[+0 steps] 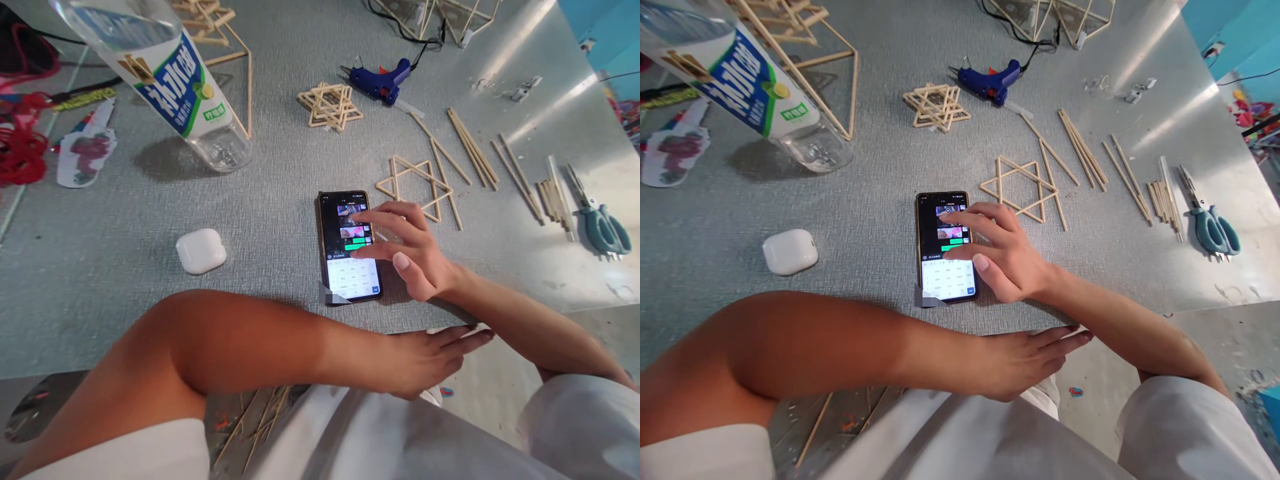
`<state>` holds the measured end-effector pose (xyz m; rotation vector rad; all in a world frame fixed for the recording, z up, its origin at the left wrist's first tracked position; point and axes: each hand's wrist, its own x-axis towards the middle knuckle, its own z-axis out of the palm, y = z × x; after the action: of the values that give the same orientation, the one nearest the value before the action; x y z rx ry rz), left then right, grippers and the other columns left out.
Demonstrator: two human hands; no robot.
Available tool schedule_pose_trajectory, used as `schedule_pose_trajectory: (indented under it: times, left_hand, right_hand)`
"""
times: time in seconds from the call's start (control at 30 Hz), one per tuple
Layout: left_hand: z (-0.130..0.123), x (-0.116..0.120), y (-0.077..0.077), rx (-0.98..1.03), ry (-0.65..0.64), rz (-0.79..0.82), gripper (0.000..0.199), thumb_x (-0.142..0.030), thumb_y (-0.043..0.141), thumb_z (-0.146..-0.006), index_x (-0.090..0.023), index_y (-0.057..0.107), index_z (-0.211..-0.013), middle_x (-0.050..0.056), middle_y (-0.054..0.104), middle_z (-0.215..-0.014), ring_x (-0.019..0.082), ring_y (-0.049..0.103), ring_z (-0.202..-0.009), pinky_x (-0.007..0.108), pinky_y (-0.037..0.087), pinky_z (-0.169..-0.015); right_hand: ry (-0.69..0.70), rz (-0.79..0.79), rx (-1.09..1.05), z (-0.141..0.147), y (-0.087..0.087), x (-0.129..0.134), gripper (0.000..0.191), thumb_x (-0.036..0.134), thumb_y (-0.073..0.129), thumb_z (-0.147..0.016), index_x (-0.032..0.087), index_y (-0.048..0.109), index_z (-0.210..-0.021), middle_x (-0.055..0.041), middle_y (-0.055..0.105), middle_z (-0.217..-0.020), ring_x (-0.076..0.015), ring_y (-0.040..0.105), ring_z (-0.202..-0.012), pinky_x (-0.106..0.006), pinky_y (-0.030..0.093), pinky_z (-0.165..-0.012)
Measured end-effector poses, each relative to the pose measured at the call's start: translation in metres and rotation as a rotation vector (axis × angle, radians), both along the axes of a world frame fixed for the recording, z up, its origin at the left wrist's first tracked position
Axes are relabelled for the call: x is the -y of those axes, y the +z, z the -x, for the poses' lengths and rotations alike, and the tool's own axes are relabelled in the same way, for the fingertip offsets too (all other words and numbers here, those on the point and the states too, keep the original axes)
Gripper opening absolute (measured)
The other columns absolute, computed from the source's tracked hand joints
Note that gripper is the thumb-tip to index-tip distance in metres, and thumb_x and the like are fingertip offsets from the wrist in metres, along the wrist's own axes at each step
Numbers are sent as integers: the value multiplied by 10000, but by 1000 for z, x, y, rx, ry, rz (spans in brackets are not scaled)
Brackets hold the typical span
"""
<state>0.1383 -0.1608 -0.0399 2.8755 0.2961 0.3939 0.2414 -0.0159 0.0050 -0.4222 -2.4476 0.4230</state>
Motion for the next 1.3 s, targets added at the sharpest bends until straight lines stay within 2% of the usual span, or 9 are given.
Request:
schedule_pose_trajectory:
  times: [0.13,0.23,0.37,0.63,0.8,0.97,1.2,1.3]
  left_hand:
    - [-2,1,-5,25,1,25,545,-233,829,-895,-120,839,-1428,208,337,-1960,312,335,-1837,295,391,-1437]
    - [-3,1,-6,23,-8,39,571,-240,874,-865,-127,846,-1424,209,339,-1958,318,336,-1837,294,418,-1417]
    - [-3,-1,-4,9,-7,25,578,-250,863,-874,-129,839,-1439,195,347,-1958,304,344,-1833,287,409,-1421]
    - [-4,2,-6,-4,-14,12,580,-237,813,-897,-109,819,-1462,210,316,-1968,323,298,-1850,306,386,-1453]
    - [-2,2,-5,15,23,-18,559,-257,845,-884,-161,852,-1434,171,363,-1956,295,335,-1837,291,381,-1442]
    - [1,0,0,6,5,-59,555,-266,768,-929,-157,842,-1469,161,396,-1943,289,362,-1825,317,307,-1476]
    - [-3,3,-9,18,8,-1,584,-267,859,-871,-134,838,-1440,196,337,-1963,315,332,-1838,310,373,-1438]
    - [-3,3,-9,26,11,-4,555,-256,834,-897,-140,838,-1439,195,342,-1961,310,319,-1844,317,351,-1455]
  right_hand:
    - [16,5,123,2,-2,1,495,351,423,-1180,324,783,-1519,-63,555,-1842,-396,500,-1580,-709,434,-1313]
    - [24,-4,136,4,-3,2,505,366,391,-1201,313,770,-1530,-67,514,-1872,-387,476,-1615,-697,422,-1325]
    - [39,-10,122,5,-3,2,534,369,342,-1220,280,771,-1525,-92,498,-1883,-394,475,-1620,-695,421,-1321]
    - [52,13,148,5,-2,2,520,360,403,-1202,288,778,-1555,-79,477,-1906,-413,467,-1615,-703,413,-1320]
    - [33,-16,110,5,-1,2,589,413,274,-1244,279,789,-1497,-102,560,-1828,-361,497,-1604,-662,451,-1296]
    - [-16,1,-4,1,0,1,516,366,324,-1225,315,806,-1401,-63,676,-1718,-353,575,-1472,-660,484,-1257]
    - [25,-24,82,4,-2,2,529,370,322,-1236,255,781,-1472,-124,595,-1788,-361,522,-1565,-644,448,-1294]
    - [39,-18,131,5,-2,3,515,353,355,-1226,274,751,-1546,-108,514,-1866,-381,481,-1615,-659,432,-1304]
